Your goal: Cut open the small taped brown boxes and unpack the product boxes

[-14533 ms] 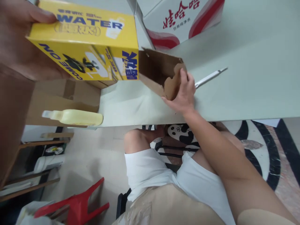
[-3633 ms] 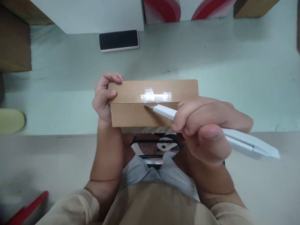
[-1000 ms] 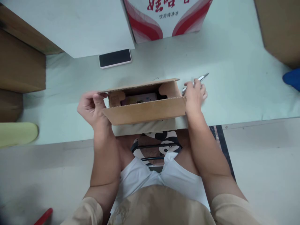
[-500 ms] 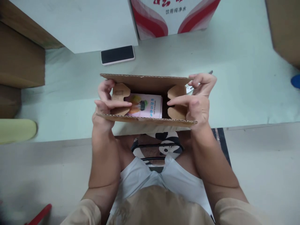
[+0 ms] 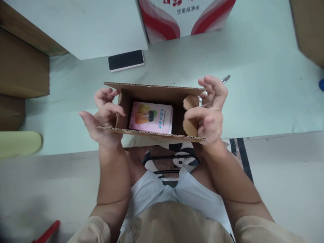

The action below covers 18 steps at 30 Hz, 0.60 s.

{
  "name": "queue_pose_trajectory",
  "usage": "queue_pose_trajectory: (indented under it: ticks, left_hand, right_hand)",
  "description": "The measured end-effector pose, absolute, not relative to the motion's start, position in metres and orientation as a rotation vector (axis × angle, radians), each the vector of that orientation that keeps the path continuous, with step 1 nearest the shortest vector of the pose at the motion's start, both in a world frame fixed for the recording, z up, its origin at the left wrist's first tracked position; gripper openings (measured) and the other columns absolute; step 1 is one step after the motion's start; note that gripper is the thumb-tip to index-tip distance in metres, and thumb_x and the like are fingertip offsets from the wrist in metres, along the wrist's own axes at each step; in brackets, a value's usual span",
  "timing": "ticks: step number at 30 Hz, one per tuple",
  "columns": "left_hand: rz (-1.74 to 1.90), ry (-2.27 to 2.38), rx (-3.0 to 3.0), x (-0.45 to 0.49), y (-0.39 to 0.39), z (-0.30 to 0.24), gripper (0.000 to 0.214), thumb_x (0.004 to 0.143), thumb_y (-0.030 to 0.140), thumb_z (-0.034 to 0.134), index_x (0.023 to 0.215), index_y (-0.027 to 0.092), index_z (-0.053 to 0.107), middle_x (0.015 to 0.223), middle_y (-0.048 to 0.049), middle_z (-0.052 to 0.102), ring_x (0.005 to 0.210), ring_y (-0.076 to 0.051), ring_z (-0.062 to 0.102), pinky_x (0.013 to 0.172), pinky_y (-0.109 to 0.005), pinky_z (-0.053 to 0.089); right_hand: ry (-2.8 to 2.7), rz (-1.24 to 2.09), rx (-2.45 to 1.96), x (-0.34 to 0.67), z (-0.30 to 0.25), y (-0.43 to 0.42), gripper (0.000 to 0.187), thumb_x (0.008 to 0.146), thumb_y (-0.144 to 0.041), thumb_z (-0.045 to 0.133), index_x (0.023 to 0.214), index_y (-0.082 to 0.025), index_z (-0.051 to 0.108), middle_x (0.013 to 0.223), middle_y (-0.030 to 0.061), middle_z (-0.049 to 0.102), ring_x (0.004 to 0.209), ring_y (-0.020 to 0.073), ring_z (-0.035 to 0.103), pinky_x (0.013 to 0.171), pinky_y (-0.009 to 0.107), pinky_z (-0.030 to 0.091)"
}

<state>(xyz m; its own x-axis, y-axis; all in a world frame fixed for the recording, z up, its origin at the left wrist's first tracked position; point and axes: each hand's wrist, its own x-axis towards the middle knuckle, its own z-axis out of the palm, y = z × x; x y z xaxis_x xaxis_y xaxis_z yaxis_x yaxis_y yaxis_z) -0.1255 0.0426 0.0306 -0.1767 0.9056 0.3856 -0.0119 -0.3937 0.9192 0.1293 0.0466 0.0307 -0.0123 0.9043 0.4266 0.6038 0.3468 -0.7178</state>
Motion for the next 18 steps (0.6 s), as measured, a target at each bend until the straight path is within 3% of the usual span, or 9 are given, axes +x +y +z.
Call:
queue_pose_trajectory:
  ticks: [3, 5, 9, 13, 15, 16, 18]
  left_hand:
    - [1.797, 1.036, 1.219, -0.125, 0.046, 0.036, 0.072, 0.099, 0.070, 0.012, 0.058, 0.018, 0.040, 0.117, -0.0047, 0.055, 0.111, -0.022, 0.056, 0.113, -0.044, 0.043]
    - [1.856, 1.037, 1.164, -0.129, 0.049, 0.038, 0.060, 0.103, 0.056, 0.019, 0.059, 0.018, 0.034, 0.106, -0.0043, 0.054, 0.104, -0.020, 0.056, 0.107, -0.042, 0.045]
    - [1.956, 1.169, 1.138, -0.136, 0.051, 0.046, 0.042, 0.094, 0.045, 0.043, 0.061, 0.019, 0.048, 0.093, -0.0056, 0.053, 0.093, -0.017, 0.059, 0.090, -0.037, 0.049]
    - [2.095, 1.248, 1.344, -0.127, 0.037, 0.088, 0.007, 0.071, 0.023, 0.061, 0.066, 0.018, 0.061, 0.070, -0.0010, 0.053, 0.063, -0.013, 0.055, 0.063, -0.030, 0.042]
    - [1.896, 1.366, 1.654, -0.114, 0.026, 0.124, 0.010, 0.069, 0.018, 0.062, 0.060, 0.019, 0.059, 0.059, 0.0007, 0.052, 0.058, -0.013, 0.052, 0.060, -0.030, 0.040]
    - [1.623, 1.477, 1.793, -0.104, 0.023, 0.143, 0.016, 0.072, 0.019, 0.061, 0.057, 0.019, 0.058, 0.058, 0.0003, 0.053, 0.058, -0.014, 0.052, 0.059, -0.030, 0.039]
    - [0.746, 1.743, 1.931, -0.082, 0.025, 0.177, 0.029, 0.080, 0.030, 0.060, 0.053, 0.020, 0.056, 0.053, 0.0003, 0.050, 0.051, -0.013, 0.043, 0.052, -0.029, 0.030]
  right_hand:
    - [-1.486, 0.401, -1.100, 0.127, 0.023, 0.050, 0.075, 0.095, -0.075, 0.018, 0.064, -0.019, 0.057, 0.140, 0.0091, 0.041, 0.135, 0.0343, 0.052, 0.100, 0.051, 0.055]
    - [-1.427, 0.437, -0.977, 0.126, 0.018, 0.051, 0.069, 0.095, -0.071, 0.025, 0.058, -0.018, 0.047, 0.136, 0.0075, 0.044, 0.129, 0.0300, 0.057, 0.103, 0.048, 0.055]
    - [-1.431, 0.502, -0.907, 0.124, 0.011, 0.051, 0.066, 0.096, -0.068, 0.028, 0.058, -0.018, 0.045, 0.137, 0.0059, 0.047, 0.115, 0.0228, 0.060, 0.102, 0.046, 0.055]
    - [-1.451, 0.508, -0.752, 0.123, 0.008, 0.049, 0.058, 0.097, -0.064, 0.031, 0.067, -0.020, 0.055, 0.138, 0.0050, 0.049, 0.116, 0.0219, 0.058, 0.105, 0.046, 0.055]
    - [-1.444, 0.513, -0.715, 0.122, 0.007, 0.046, 0.054, 0.098, -0.059, 0.031, 0.071, -0.021, 0.059, 0.138, 0.0047, 0.049, 0.120, 0.0227, 0.058, 0.109, 0.049, 0.053]
    - [-1.440, 0.516, -0.704, 0.122, 0.007, 0.044, 0.053, 0.099, -0.056, 0.032, 0.072, -0.021, 0.060, 0.138, 0.0050, 0.049, 0.121, 0.0230, 0.058, 0.110, 0.050, 0.052]
    - [-1.427, 0.523, -0.686, 0.120, 0.008, 0.041, 0.050, 0.099, -0.053, 0.033, 0.073, -0.021, 0.061, 0.137, 0.0059, 0.049, 0.120, 0.0235, 0.058, 0.110, 0.051, 0.052]
